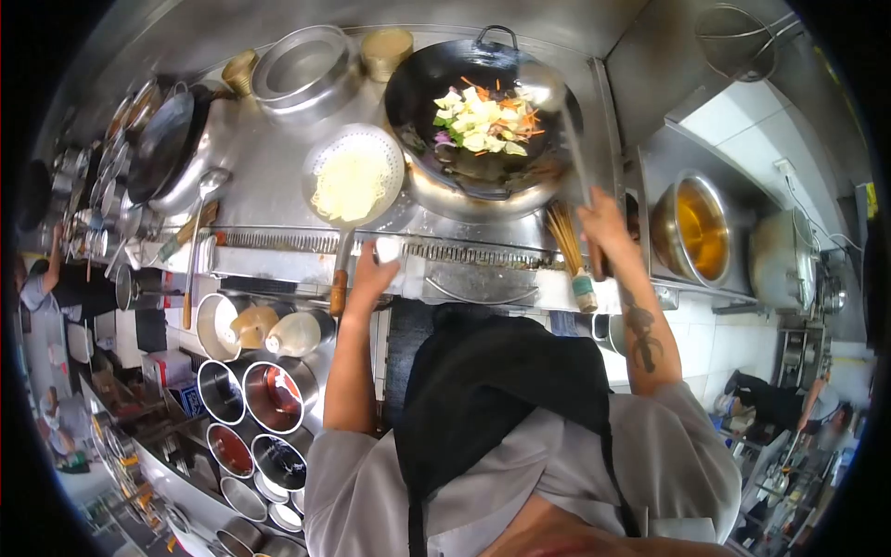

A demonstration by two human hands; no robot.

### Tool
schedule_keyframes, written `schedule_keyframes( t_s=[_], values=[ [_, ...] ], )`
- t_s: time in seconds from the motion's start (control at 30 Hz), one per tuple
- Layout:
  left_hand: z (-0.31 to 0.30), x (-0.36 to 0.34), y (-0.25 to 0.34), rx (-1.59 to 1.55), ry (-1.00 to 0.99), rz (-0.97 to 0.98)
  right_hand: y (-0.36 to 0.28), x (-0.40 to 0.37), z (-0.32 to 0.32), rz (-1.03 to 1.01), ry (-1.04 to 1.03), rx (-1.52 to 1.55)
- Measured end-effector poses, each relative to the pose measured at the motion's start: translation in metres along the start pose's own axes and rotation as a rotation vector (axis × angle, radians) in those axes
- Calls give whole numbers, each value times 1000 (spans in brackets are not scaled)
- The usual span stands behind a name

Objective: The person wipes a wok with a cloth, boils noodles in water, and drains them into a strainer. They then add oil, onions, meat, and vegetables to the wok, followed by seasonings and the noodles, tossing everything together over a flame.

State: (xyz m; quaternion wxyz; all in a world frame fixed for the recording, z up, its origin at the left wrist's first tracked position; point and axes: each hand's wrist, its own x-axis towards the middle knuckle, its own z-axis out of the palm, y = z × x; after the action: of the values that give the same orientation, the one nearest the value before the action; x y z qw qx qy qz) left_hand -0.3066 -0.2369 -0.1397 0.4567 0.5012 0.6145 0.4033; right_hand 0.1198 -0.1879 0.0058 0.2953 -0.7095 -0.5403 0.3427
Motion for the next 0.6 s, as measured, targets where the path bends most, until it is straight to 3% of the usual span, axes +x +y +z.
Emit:
schedule_keyframes(
  t_s=[0.03,0.13,0.17,0.2,0.23,0.27,0.3,0.4,0.47,0.53,0.6],
  values=[
    [-1,4,5,-365,-38,-133,2,-4,12,42,-62,-14],
    [17,-3,82,-771,-152,-220,1,-1,5,77,-189,106],
    [29,3,84,-850,-216,-263,-1,-2,-1,80,-223,167],
    [42,11,87,-919,-291,-438,-9,-5,-6,55,-214,112],
    [56,20,95,-1007,-397,-423,-19,-9,-11,28,-207,55],
    [71,26,113,-999,-314,-560,-26,-9,-15,-3,-199,-4],
    [86,38,111,-1017,-397,-506,-18,1,-10,8,-143,-113],
    [124,57,140,-1048,-349,-629,-8,28,18,-89,-7,-153],
    [144,69,149,-1071,-225,-698,-20,35,37,-77,-181,-7],
    [143,68,154,-1100,-230,-673,-22,40,58,-46,-302,209],
    [147,74,150,-1094,-243,-637,-39,14,51,-89,-322,19]
  ],
)
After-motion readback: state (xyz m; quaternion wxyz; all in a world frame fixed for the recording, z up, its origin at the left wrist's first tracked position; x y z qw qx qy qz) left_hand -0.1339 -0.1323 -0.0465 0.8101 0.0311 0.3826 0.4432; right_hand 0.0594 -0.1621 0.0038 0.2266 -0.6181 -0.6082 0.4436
